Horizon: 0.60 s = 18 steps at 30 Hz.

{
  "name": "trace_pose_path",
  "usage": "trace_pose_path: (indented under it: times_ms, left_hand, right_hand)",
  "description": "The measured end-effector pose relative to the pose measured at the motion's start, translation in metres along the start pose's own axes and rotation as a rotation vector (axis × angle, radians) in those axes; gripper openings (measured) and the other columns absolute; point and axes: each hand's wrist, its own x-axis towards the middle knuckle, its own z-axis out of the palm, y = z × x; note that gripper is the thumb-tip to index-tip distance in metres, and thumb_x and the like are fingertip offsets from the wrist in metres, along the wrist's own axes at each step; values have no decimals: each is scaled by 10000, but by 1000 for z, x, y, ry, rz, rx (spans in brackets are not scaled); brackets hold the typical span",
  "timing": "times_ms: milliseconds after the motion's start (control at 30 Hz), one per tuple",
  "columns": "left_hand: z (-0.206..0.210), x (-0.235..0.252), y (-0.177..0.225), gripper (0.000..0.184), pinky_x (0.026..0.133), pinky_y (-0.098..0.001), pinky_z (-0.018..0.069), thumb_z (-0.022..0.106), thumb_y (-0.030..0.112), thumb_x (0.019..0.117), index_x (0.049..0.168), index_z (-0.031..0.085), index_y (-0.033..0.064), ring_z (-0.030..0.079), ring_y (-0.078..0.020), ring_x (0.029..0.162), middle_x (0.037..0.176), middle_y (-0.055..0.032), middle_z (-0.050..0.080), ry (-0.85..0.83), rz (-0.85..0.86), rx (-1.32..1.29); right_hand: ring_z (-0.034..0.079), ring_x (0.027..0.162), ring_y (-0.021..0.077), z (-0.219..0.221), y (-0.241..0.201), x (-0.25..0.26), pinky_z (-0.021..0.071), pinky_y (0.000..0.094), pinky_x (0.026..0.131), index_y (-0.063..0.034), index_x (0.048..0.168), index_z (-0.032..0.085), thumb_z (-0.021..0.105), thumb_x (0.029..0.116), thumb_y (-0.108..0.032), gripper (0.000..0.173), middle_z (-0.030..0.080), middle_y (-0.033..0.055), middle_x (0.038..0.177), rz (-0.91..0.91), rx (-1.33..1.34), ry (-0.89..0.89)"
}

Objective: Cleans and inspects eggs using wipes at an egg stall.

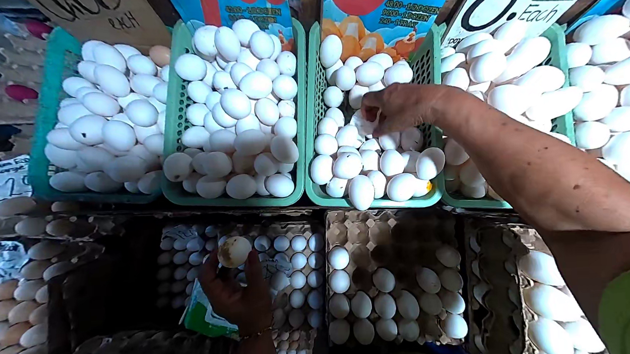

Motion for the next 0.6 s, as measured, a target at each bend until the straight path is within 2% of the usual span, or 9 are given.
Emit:
trace_pose_path:
  times_ms: [67, 133, 267, 367, 467, 533, 600]
  left_hand:
    - [0, -1, 2, 615, 1013, -251, 522, 745, 171, 904, 1326, 436, -153, 590, -96, 1217, 1321, -152, 567, -9, -12, 18]
    - [1, -2, 4, 618, 1010, -248, 520, 738, 175, 908, 1325, 432, -162, 589, -96, 1214, 1315, -157, 567, -6, -15, 19]
    - [4, -1, 5, 651, 1010, -243, 523, 739, 174, 902, 1336, 411, -183, 593, -94, 1210, 1315, -162, 564, 0, -11, -2]
    - [3, 0, 6, 658, 1003, -236, 524, 742, 172, 902, 1338, 409, -191, 589, -91, 1215, 1327, -173, 559, 7, -22, -1]
    - [0, 0, 4, 645, 1000, -230, 522, 742, 164, 898, 1334, 416, -181, 587, -80, 1209, 1326, -157, 558, 10, -23, -1]
    - [-3, 0, 2, 621, 993, -237, 531, 742, 163, 900, 1327, 434, -167, 600, -83, 1192, 1311, -147, 572, 12, -10, 9]
    - [-6, -1, -1, 619, 999, -241, 529, 738, 167, 904, 1327, 433, -167, 601, -92, 1192, 1306, -153, 572, 5, -9, 33]
  right_hand:
    - [600, 1196, 439, 5, -10, 0, 461, 663, 996, -59, 1382, 562, 832, 872, -250, 607, 605, 230, 1318, 49, -70, -35]
    - [540, 1277, 472, 8, -19, 7, 443, 693, 996, -81, 1421, 542, 833, 862, -320, 674, 558, 243, 1379, 50, -140, 14]
    - [493, 1340, 448, 20, -35, 23, 449, 682, 988, -81, 1302, 665, 798, 867, -284, 498, 566, 202, 1417, -9, -249, 26]
    - [521, 1316, 417, 20, -30, 30, 446, 662, 1002, -75, 1260, 692, 789, 881, -309, 456, 586, 196, 1383, -33, -248, -34]
    - [613, 1161, 411, 13, 0, 30, 458, 651, 992, -9, 1141, 723, 807, 879, -326, 419, 654, 229, 1209, -110, -66, 12]
    - [632, 1118, 409, 6, 17, 26, 467, 634, 997, 14, 1152, 715, 804, 889, -291, 413, 660, 244, 1197, -90, 41, 82]
    - [621, 1138, 424, -1, 26, 25, 458, 642, 1009, 18, 1201, 697, 794, 897, -270, 430, 641, 257, 1234, -7, 74, 145]
